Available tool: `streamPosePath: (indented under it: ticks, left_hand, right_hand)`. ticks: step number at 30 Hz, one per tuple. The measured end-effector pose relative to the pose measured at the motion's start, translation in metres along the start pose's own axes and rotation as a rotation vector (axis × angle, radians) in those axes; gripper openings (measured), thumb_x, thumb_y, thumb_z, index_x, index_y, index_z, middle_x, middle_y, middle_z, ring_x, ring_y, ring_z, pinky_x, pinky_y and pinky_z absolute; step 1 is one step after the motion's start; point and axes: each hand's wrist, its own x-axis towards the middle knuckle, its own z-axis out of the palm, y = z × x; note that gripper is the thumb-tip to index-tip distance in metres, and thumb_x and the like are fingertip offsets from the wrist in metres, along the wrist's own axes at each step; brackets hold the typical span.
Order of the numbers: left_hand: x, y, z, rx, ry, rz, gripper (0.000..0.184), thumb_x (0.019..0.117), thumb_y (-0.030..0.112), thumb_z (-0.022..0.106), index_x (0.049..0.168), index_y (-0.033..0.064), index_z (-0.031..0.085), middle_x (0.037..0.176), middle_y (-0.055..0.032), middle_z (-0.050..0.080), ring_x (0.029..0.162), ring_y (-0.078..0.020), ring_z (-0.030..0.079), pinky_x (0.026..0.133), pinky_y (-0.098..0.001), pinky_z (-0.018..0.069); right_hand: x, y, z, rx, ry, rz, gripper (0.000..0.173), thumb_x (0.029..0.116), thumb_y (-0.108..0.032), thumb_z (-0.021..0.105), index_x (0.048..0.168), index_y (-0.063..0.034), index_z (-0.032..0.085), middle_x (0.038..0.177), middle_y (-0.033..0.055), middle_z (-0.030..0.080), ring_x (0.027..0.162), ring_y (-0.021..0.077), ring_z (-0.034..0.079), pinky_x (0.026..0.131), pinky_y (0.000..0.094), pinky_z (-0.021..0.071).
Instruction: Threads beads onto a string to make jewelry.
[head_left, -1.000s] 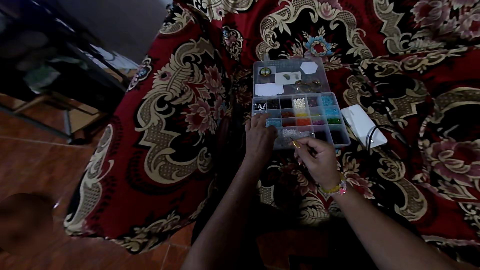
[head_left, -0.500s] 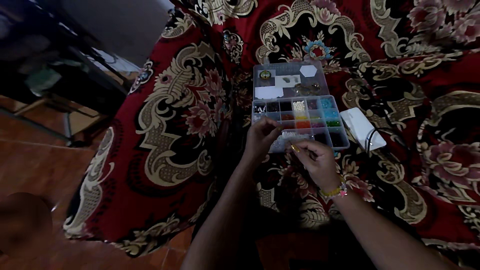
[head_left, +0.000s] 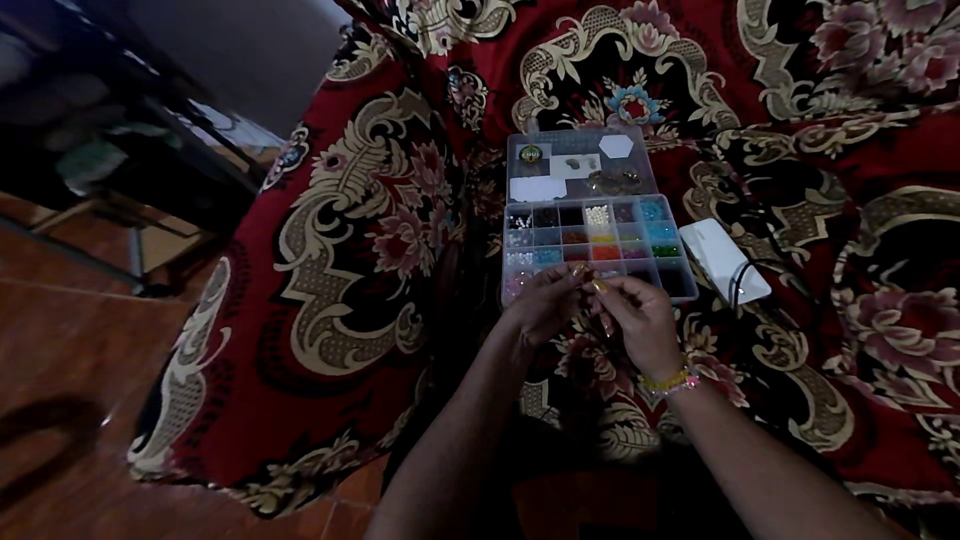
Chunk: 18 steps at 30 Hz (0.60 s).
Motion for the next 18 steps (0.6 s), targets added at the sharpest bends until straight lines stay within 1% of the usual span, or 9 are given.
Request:
streamPosePath:
  ticks: [6, 11, 18]
  left_hand:
    - [0.0001, -0.0002, 0.0018, -0.004, 0.010, -0.021, 0.024, 0.1082, 0.007, 0.040, 0.101, 0.0072, 0.063, 0.093, -0.0004, 0.069, 0.083, -0.0094, 0.067, 0.082, -0.0274, 0.0572]
    - [0.0001, -0.0005, 0.0012, 0.078, -0.023, 0.011, 0.025, 0.1084, 0.007, 0.038, 0.100, 0.0082, 0.062, 0.092, 0.0011, 0.069, 0.083, -0.0077, 0.067, 0.081, -0.0263, 0.0569]
    - [-0.0010, 0.0046, 0.0021, 0.250, 0.015, 0.087, 0.019, 0.1061, 0.005, 0.045, 0.101, 0.0057, 0.063, 0.093, 0.0002, 0.069, 0.083, -0.0086, 0.067, 0.081, -0.0275, 0.0580]
  right_hand:
    - [0.0006, 0.0004, 0.0010, -0.039, 0.029, 0.004, 0.013, 0.0946, -0.008, 0.061, 0.086, -0.0034, 0.071, 0.068, -0.0055, 0.066, 0.052, -0.0016, 0.056, 0.048, 0.0150, 0.0487]
    - [-0.0004, 0.0001, 0.0009, -0.066, 0.019, -0.011, 0.013, 0.0946, -0.008, 0.060, 0.085, -0.0046, 0.069, 0.068, -0.0065, 0.065, 0.053, -0.0021, 0.057, 0.049, 0.0149, 0.0494]
    - [-0.0008, 0.0016, 0.0003, -0.035, 0.026, 0.003, 0.013, 0.0931, -0.008, 0.060, 0.085, -0.0053, 0.069, 0.070, -0.0054, 0.066, 0.054, -0.0011, 0.058, 0.050, 0.0158, 0.0503]
